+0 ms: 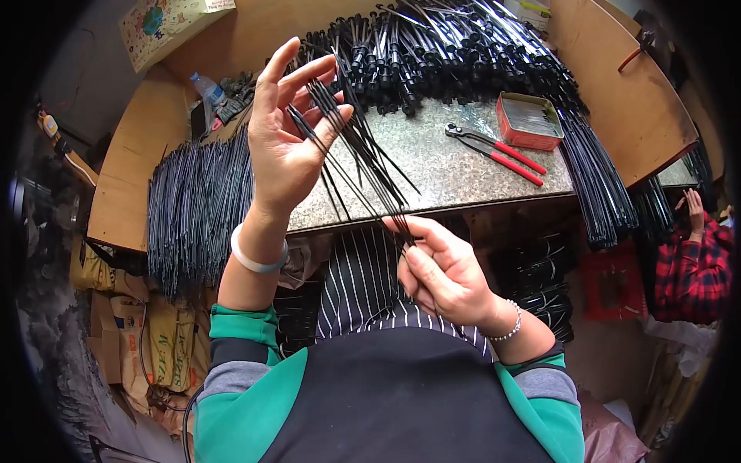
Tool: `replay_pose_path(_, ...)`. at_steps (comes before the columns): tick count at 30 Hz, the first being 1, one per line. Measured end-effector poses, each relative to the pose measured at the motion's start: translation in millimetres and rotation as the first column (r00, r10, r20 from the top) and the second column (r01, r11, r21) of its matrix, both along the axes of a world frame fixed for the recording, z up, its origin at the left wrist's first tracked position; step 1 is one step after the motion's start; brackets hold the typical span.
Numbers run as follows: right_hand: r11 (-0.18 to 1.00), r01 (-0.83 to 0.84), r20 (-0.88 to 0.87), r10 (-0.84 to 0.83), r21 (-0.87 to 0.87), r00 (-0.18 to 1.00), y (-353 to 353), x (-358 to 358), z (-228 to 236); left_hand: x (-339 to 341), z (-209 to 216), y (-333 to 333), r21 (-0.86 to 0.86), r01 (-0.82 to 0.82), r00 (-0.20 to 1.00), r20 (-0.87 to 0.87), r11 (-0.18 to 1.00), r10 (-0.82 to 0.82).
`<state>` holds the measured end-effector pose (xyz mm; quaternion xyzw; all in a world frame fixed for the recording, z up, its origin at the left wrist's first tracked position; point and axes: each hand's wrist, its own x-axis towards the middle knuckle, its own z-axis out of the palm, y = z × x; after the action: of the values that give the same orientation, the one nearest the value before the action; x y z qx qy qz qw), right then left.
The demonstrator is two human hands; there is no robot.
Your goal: Assembling bundles of wires into plastic housings and securing them using pliers.
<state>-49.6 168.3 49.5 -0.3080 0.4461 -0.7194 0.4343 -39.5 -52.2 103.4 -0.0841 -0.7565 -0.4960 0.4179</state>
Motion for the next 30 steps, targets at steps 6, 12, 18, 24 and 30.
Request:
replay_pose_path(6, 0.992, 0.120, -0.119, -0.116, 0.028, 0.986, -14.5, -3.7, 2.5, -4.8, -2.3, -0.3, 0.081, -0.007, 1.000, 0.024, 0.997, 0.005)
replay_pose_path(12, 0.822, 0.528, -0.528, -0.551, -0.213, 0.646, -28.9, -21.2, 11.1, -6.2, -3.3, 1.1, 0.115, 0.026, 0.998, 0.057, 0.993, -0.033)
replay_pose_path(18, 0.660, 0.585, -0.447, -0.751, -0.471, 0.486, -15.4, -36.9, 41.2, -4.9, -5.0, -1.1, 0.123, 0.022, 0.999, 0.045, 0.992, -0.028)
replay_pose_path(24, 0.922, 0.386, -0.433, -0.357, -0.023, 0.828, -9.5, -17.3, 0.1, -7.9, -4.3, 2.9, 0.240, 0.059, 0.998, -0.005, 0.969, -0.060)
replay_pose_path(30, 0.981, 0.192, -0.166, -0.188, 0.009, 0.968, -6.8, 6.5, -8.9, -10.7, -7.1, 0.8, 0.115, -0.021, 1.000, -0.006, 0.993, 0.022)
